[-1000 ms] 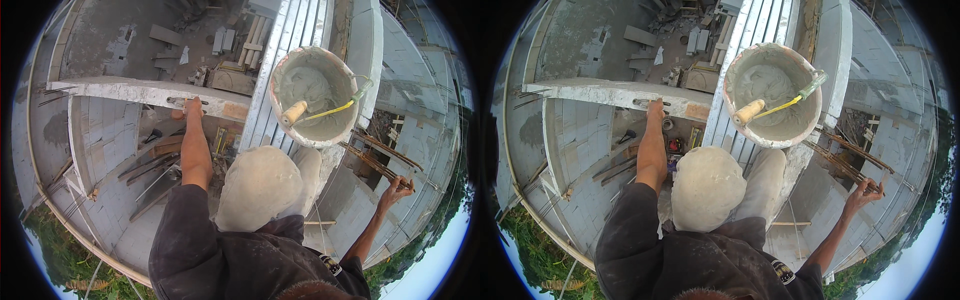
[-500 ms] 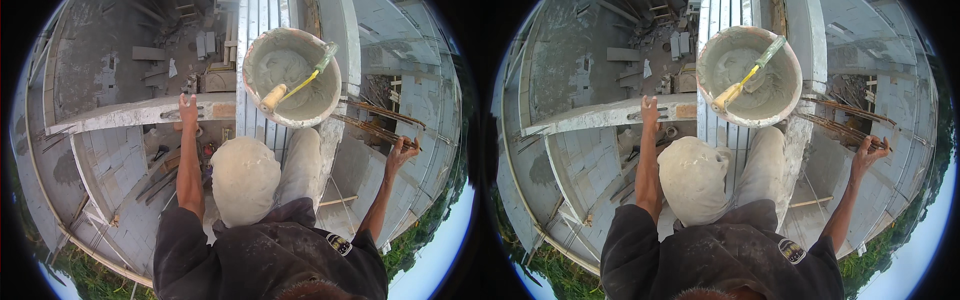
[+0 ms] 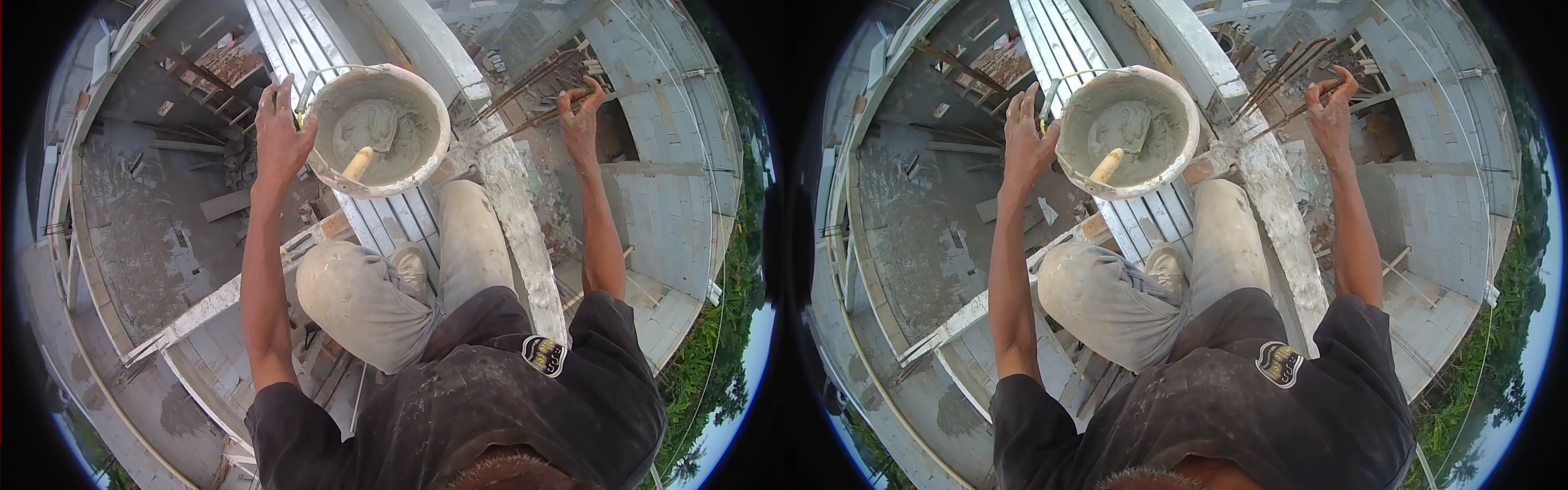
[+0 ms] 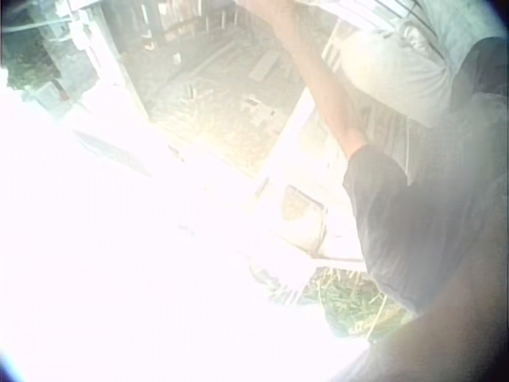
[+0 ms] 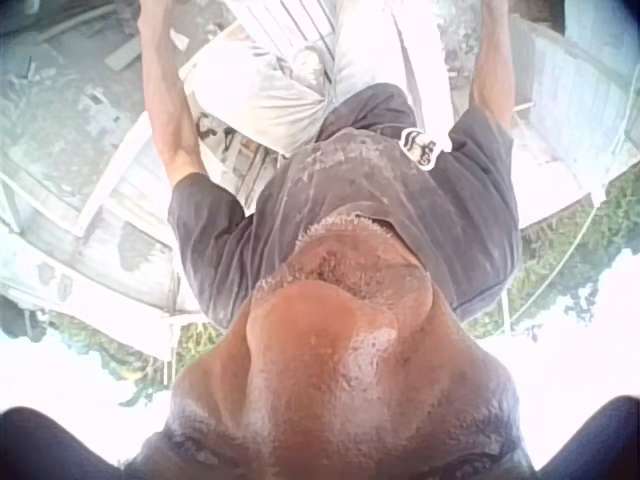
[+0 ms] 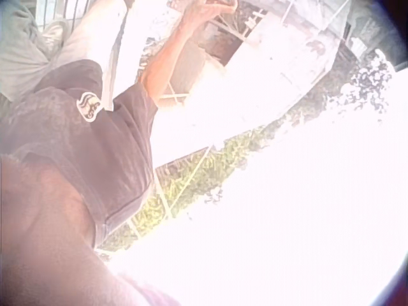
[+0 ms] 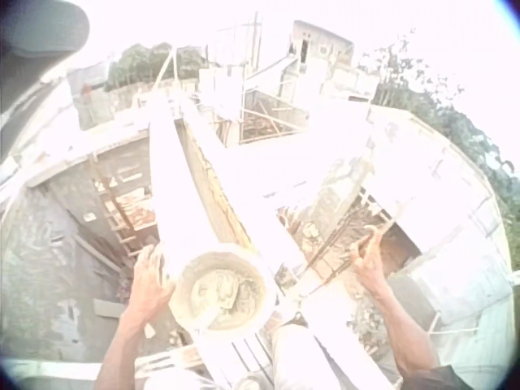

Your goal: Applying mortar with a trowel and laying aerated concrete blocks on a wall structure at a construction site.

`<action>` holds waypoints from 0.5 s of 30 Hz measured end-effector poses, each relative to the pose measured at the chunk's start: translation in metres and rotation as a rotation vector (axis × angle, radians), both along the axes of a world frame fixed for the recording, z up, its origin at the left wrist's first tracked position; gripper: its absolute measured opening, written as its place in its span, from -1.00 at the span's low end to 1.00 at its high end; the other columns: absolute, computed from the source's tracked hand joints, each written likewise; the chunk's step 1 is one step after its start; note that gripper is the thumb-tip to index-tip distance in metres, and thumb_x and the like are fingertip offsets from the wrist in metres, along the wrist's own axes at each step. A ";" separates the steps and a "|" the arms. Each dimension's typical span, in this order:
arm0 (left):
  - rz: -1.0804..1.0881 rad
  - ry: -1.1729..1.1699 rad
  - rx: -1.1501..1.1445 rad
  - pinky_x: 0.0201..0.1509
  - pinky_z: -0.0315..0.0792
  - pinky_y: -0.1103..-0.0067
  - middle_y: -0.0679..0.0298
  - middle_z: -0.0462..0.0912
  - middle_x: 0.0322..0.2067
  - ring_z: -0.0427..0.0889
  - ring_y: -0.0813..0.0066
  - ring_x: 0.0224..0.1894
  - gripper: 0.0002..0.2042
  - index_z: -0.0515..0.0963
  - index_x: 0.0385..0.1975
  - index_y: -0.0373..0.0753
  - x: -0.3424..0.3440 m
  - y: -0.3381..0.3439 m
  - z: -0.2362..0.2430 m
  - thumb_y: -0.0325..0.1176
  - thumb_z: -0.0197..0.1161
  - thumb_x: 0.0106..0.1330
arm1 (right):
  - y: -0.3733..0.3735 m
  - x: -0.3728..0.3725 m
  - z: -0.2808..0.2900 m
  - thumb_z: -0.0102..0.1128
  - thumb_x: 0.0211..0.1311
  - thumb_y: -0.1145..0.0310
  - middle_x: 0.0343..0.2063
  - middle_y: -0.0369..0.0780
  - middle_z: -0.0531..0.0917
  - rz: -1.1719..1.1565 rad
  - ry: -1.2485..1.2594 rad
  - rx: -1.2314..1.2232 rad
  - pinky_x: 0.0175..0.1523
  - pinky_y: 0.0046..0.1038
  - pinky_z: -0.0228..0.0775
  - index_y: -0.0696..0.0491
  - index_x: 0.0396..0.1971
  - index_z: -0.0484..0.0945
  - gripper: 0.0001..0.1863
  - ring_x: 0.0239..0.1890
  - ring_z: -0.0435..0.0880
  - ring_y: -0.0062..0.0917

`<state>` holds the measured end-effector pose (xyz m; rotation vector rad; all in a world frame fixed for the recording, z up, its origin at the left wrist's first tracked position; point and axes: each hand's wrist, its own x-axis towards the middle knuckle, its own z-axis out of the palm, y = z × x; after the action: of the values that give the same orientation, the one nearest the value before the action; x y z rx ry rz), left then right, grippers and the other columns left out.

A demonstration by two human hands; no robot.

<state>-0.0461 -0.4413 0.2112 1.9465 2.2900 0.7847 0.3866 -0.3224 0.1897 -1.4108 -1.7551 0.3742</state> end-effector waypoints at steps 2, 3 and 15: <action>-0.092 -0.197 -0.153 0.19 0.32 0.22 -0.08 0.42 0.06 0.43 -0.04 0.13 -0.45 0.33 0.21 -0.22 -0.007 0.001 -0.003 -0.18 0.21 0.23 | 0.000 -0.002 -0.001 0.10 0.27 0.38 -0.40 -0.24 0.44 -0.031 0.022 -0.018 -0.19 -0.45 0.36 0.12 0.13 0.08 -0.48 -0.40 0.44 -0.56; -0.106 -0.416 -0.428 0.13 0.36 0.26 -0.10 0.56 -0.10 0.53 0.00 0.04 -0.50 0.41 0.14 -0.29 -0.006 0.000 -0.001 -0.16 0.19 0.25 | 0.000 -0.003 -0.001 0.11 0.26 0.38 -0.41 -0.23 0.44 -0.003 0.037 0.009 -0.21 -0.45 0.36 0.12 0.13 0.09 -0.48 -0.41 0.45 -0.56; -0.307 -0.563 -0.483 -0.14 0.45 0.50 0.10 0.62 -0.31 0.59 0.46 -0.27 -0.47 0.22 0.28 -0.37 0.057 0.007 0.034 -0.41 0.10 0.29 | -0.160 -0.116 -0.001 0.27 0.10 0.39 0.15 -0.07 0.28 0.122 0.173 -0.009 0.29 -0.15 0.17 0.02 0.19 0.25 -0.37 0.25 0.24 -0.10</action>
<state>0.0112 -0.4346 0.2452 1.5496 1.6156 0.5767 0.2709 -0.4828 0.1883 -1.2425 -1.7030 0.5539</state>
